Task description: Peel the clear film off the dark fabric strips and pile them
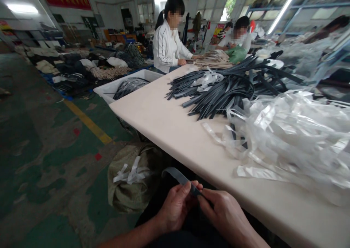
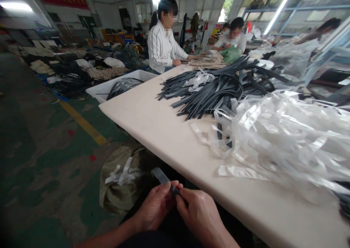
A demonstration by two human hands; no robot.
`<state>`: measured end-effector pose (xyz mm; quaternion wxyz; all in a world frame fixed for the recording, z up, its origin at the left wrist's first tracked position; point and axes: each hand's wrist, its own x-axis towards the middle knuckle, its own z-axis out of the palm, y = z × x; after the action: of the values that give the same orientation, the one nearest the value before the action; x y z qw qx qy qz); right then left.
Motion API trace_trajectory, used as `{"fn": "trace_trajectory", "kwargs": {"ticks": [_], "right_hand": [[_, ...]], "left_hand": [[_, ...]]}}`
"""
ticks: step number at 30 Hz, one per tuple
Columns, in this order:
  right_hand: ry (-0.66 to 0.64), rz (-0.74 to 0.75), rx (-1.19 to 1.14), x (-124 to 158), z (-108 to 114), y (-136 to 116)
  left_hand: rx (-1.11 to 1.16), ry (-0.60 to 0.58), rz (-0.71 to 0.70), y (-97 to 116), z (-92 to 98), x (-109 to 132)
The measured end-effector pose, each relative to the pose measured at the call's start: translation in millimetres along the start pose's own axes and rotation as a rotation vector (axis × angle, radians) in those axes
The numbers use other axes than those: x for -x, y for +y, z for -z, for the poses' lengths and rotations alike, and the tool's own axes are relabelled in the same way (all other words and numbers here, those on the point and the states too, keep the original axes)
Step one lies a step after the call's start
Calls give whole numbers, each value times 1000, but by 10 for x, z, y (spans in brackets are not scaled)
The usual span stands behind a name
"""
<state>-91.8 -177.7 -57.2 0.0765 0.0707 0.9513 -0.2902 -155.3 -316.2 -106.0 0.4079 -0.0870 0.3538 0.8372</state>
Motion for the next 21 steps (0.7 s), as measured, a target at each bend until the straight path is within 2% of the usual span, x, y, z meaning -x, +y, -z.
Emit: {"fn": "trace_trajectory", "kwargs": {"ticks": [5,10,12,13,15,17,19,21], "right_hand": [[35,25,-68,-130,-90,-70],[79,91,-185,-120,-32,-87],[169,126,-285,-87,26,-1],[255,152,-316,-74,53,62],[440,242,-268,-63,94,194],[527,407,-109,-81,106,280],[496,587,36,-125,93,277],[433,726,75,-179,68,194]], "left_hand": [[-57,-75,-9,-30,-45,-2],[-52,-164,-28,56,-47,13],[-29,-157,-41,145,-48,31],[-21,-138,-47,197,-47,42],[-10,-100,-43,283,-40,64],[6,-107,-7,312,-35,77],[51,-147,36,272,-38,78],[134,-188,74,198,-55,74]]}}
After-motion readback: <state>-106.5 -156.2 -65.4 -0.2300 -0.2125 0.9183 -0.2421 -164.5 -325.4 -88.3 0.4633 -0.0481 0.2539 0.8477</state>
